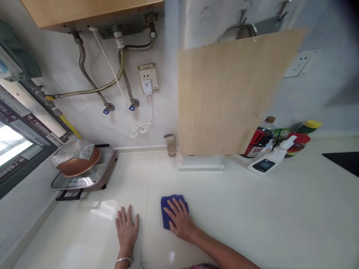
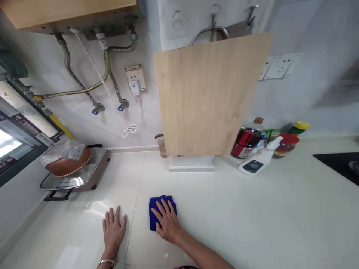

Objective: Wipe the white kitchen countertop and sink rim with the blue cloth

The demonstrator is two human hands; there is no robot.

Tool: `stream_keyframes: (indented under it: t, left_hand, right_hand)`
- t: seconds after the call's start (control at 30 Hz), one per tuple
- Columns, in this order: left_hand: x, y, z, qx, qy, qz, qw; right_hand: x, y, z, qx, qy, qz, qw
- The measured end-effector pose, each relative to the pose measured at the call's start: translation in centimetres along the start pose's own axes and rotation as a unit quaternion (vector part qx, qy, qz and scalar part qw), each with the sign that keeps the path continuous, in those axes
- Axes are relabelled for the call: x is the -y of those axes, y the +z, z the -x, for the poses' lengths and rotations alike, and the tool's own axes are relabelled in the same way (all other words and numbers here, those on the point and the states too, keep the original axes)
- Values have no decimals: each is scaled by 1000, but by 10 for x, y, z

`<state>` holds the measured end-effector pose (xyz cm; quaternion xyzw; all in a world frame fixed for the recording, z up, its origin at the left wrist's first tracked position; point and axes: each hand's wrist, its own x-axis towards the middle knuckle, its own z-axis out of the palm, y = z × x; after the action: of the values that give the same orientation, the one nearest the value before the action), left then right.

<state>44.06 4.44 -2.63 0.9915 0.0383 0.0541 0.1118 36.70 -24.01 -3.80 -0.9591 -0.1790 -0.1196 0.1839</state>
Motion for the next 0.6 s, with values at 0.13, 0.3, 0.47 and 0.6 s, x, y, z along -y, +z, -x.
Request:
stream_keyframes:
  t: [0.13,0.3,0.47,0.6]
  left_hand:
    - [-22,-3,-5,33,-13,29,999]
    - [-102,19,19,-10,241,116,964]
    - [-173,47,68,5,374,127,919]
    - [-179,45,80,-7,389,96,916]
  right_hand:
    - [1,-10,27,-13,4,-50,999]
    - [-30,-17,76,-174,144,-118,967]
    - [-72,-32,158,-262,280,-19,923]
    - [-75,-37,196,-216,261,31,940]
